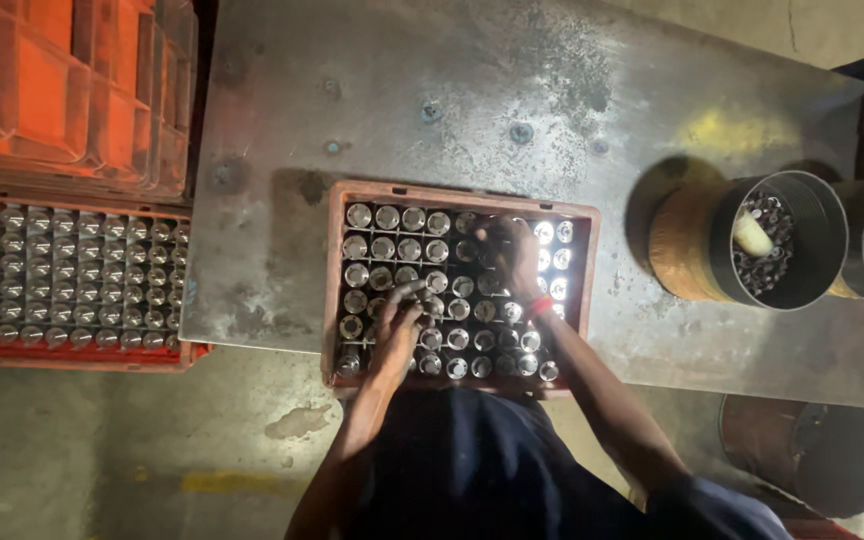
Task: The person repeatedly picks small cylindrical metal parts from a red crate and places them into a metal bin. The person handles the parts one at a time or in small groups, moving them from the crate to the bin.
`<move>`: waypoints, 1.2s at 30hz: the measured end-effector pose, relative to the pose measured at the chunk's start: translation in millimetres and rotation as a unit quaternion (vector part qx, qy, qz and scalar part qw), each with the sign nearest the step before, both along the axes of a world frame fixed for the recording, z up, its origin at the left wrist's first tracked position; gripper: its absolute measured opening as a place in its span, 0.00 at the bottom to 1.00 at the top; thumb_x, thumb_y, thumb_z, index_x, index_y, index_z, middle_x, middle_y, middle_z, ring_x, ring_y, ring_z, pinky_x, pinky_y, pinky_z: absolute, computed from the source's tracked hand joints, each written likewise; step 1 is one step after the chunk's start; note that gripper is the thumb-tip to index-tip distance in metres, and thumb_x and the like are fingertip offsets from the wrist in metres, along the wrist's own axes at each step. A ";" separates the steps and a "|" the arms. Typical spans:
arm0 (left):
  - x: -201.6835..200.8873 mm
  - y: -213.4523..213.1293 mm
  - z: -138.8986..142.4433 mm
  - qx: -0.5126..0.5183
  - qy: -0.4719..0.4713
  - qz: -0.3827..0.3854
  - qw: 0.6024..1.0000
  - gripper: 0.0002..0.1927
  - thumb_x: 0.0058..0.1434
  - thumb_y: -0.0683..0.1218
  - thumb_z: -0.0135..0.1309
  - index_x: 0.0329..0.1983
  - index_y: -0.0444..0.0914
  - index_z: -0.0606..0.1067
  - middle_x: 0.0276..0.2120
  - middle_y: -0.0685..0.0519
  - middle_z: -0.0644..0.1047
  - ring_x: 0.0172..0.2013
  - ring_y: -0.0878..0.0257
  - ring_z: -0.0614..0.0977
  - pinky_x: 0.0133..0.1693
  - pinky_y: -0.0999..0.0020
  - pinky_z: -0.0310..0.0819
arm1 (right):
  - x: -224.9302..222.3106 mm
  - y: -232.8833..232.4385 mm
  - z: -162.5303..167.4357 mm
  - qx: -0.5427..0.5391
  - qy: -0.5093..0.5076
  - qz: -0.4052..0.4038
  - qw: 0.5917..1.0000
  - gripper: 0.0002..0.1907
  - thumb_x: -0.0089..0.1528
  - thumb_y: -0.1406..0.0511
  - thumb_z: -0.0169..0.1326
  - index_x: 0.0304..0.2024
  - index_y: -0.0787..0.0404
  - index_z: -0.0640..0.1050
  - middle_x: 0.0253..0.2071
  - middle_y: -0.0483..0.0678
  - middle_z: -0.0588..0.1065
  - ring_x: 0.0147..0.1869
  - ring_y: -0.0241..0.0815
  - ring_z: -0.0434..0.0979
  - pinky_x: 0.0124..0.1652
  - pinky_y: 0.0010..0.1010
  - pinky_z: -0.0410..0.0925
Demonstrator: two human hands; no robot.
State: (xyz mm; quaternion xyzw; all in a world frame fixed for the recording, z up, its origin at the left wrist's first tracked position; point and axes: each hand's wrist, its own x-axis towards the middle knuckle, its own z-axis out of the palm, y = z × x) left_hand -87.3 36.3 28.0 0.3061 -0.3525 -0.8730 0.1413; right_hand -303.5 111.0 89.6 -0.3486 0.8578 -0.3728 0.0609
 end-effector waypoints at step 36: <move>6.7 59.5 24.0 0.041 -0.207 -0.034 0.977 0.13 0.67 0.53 0.56 0.48 0.41 0.78 0.24 0.60 0.72 0.19 0.73 0.68 0.20 0.78 0.55 | 53.5 110.0 -23.6 0.065 -0.054 0.085 0.993 0.07 0.60 0.64 0.65 0.37 0.61 0.82 0.36 0.53 0.80 0.35 0.52 0.79 0.37 0.41 0.71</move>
